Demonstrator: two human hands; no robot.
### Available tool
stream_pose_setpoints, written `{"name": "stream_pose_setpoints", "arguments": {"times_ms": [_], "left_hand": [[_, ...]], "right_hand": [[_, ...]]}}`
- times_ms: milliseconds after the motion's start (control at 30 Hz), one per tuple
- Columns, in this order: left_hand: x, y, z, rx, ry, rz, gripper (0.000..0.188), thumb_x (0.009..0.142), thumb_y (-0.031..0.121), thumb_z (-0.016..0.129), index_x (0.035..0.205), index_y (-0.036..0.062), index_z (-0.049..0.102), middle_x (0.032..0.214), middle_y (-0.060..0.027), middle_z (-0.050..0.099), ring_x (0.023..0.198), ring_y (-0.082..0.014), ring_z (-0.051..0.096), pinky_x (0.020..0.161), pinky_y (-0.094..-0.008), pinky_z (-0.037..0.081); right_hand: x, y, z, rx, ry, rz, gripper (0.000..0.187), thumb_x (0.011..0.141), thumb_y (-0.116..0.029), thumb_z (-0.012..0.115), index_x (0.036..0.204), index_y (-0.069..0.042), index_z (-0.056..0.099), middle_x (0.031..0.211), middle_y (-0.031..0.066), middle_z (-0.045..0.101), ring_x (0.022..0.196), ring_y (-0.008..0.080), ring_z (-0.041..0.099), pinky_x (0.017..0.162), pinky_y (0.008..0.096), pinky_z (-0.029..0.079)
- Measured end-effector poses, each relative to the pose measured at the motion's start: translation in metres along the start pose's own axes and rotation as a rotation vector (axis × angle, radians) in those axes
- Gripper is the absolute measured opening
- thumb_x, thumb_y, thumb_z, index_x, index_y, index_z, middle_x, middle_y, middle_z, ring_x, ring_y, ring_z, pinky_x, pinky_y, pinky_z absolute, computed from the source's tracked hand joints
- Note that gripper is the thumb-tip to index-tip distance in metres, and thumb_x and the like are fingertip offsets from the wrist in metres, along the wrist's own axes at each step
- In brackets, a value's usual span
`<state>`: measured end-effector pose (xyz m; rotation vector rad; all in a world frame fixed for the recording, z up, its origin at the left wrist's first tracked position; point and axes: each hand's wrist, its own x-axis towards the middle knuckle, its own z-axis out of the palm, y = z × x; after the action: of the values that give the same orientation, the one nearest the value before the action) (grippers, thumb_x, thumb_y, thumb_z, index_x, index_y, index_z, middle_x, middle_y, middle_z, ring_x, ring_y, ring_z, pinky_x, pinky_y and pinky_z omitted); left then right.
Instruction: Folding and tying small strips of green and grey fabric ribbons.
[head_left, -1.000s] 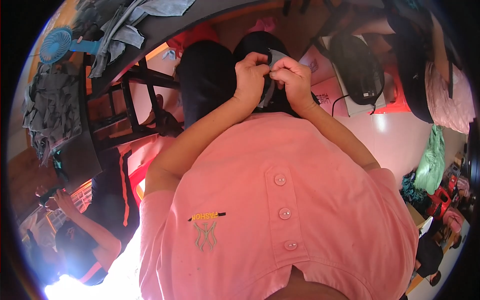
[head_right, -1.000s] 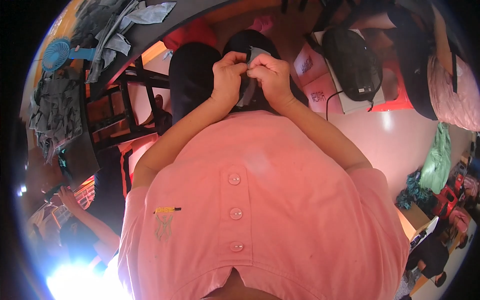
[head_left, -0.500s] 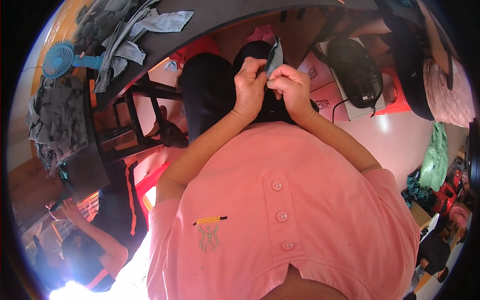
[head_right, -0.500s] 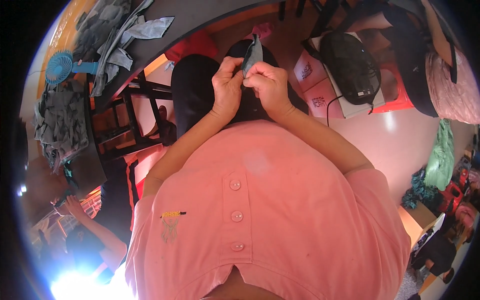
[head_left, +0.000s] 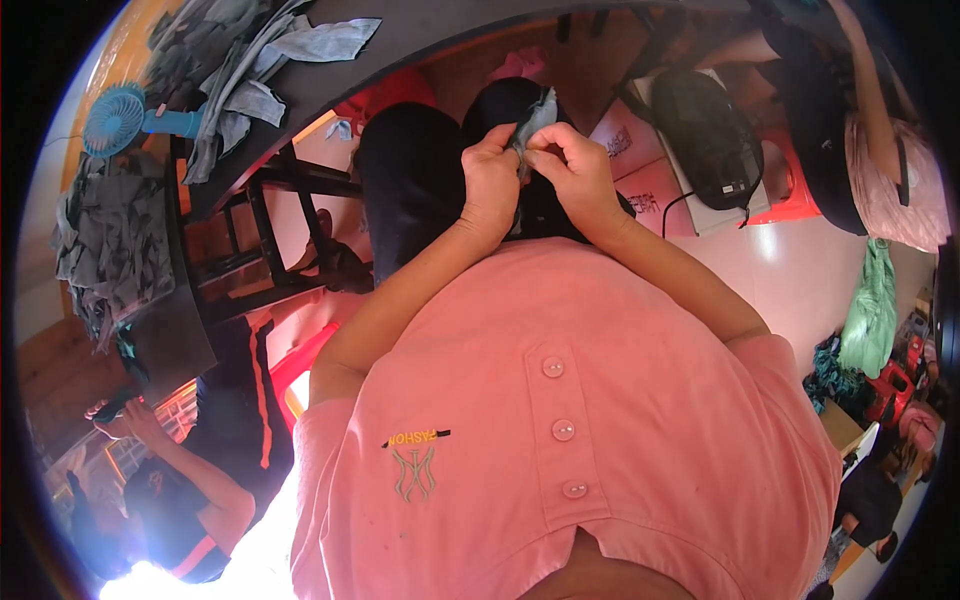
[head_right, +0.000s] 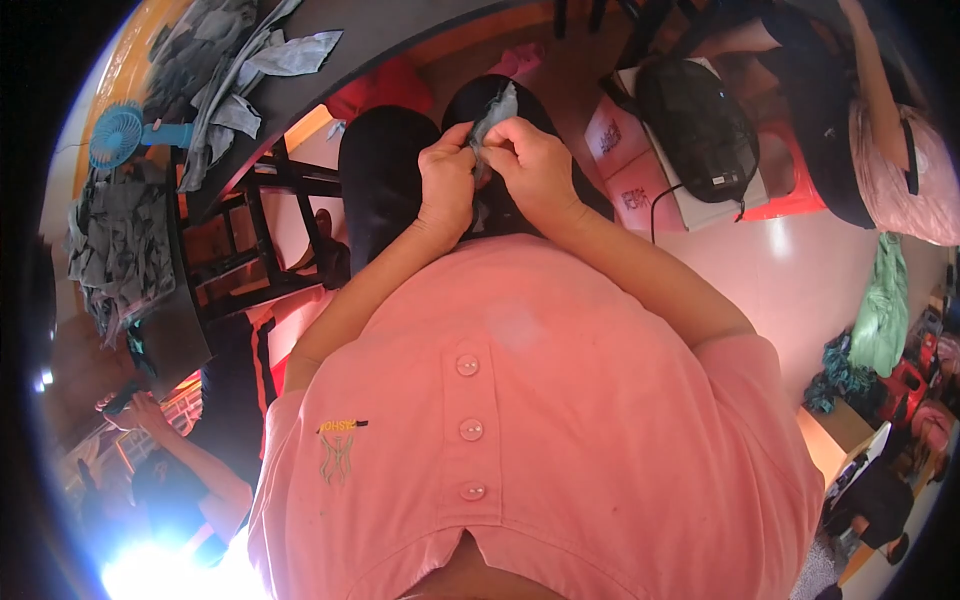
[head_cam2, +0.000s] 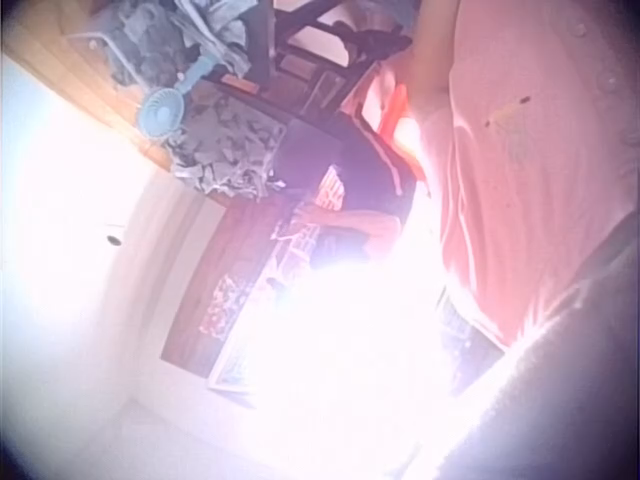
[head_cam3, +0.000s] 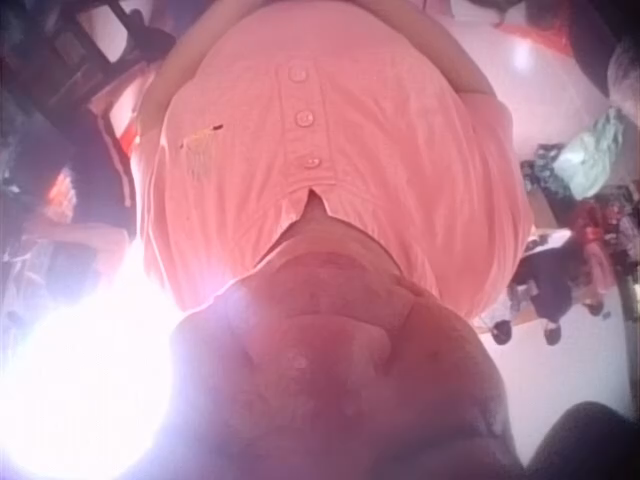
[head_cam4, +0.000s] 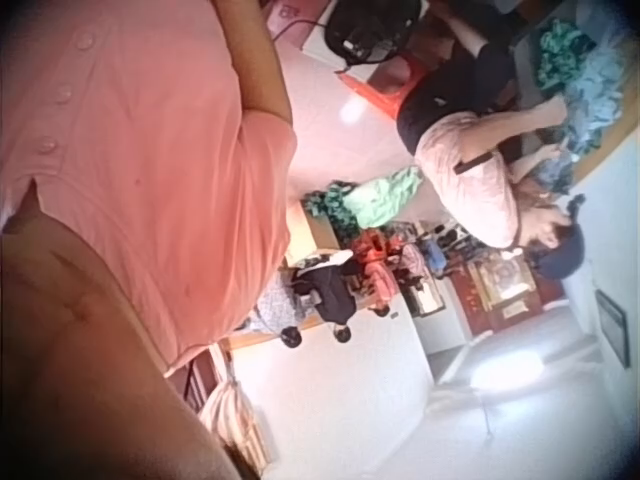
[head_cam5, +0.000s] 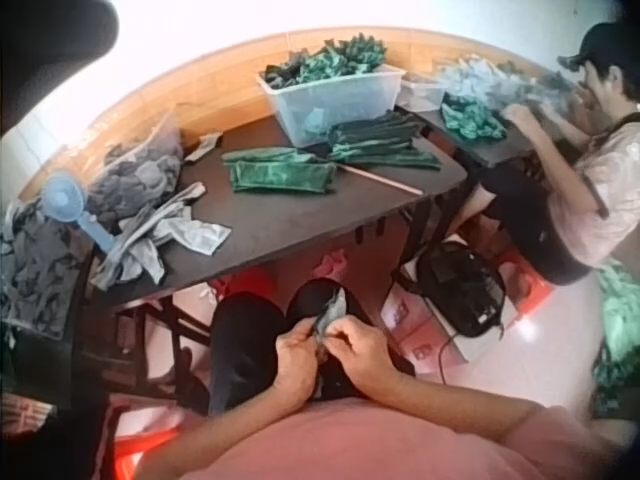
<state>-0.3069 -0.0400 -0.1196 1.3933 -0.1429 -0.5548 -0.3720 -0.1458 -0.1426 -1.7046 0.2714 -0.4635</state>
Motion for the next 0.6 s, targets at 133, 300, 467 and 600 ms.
{"name": "stream_pose_setpoints", "arguments": {"times_ms": [133, 300, 467, 600], "left_hand": [[0.013, -0.009, -0.008, 0.326, -0.001, 0.523, 0.022, 0.078, -0.006, 0.045, 0.087, 0.0005, 0.064, 0.072, 0.0003, 0.055, 0.058, -0.0069, 0.047, 0.049, -0.0227, 0.036], [0.007, -0.007, -0.008, 0.008, -0.012, 0.015, 0.023, 0.078, -0.007, 0.045, 0.087, 0.0019, 0.064, 0.073, 0.0008, 0.055, 0.059, -0.0073, 0.046, 0.05, -0.0227, 0.037], [0.002, -0.011, -0.008, 0.074, -0.013, -0.068, 0.025, 0.078, -0.007, 0.045, 0.092, 0.0016, 0.064, 0.075, 0.0006, 0.057, 0.058, -0.0072, 0.046, 0.05, -0.0226, 0.036], [0.013, -0.013, -0.011, 0.156, -0.007, 0.255, 0.03, 0.078, -0.007, 0.045, 0.1, 0.001, 0.064, 0.08, -0.0016, 0.06, 0.064, -0.0077, 0.051, 0.054, -0.0224, 0.04]], "right_hand": [[-0.003, -0.008, -0.005, -0.089, 0.023, 0.035, 0.012, 0.085, -0.003, 0.065, 0.095, 0.0, 0.06, 0.081, 0.0018, 0.062, 0.075, 0.0086, 0.058, 0.069, 0.0241, 0.048], [-0.006, -0.006, -0.003, 0.068, 0.048, -0.035, 0.013, 0.083, -0.002, 0.065, 0.095, 0.0, 0.061, 0.085, 0.0043, 0.066, 0.076, 0.0085, 0.06, 0.069, 0.0237, 0.048], [0.0, -0.002, -0.004, -0.067, -0.029, -0.026, 0.008, 0.082, -0.004, 0.064, 0.087, 0.001, 0.061, 0.077, 0.0045, 0.064, 0.071, 0.0095, 0.058, 0.064, 0.0239, 0.045], [-0.004, 0.006, -0.008, -0.11, -0.112, 0.019, 0.008, 0.082, -0.007, 0.063, 0.083, 0.0, 0.06, 0.07, 0.0037, 0.061, 0.066, 0.0094, 0.055, 0.06, 0.024, 0.042]]}}
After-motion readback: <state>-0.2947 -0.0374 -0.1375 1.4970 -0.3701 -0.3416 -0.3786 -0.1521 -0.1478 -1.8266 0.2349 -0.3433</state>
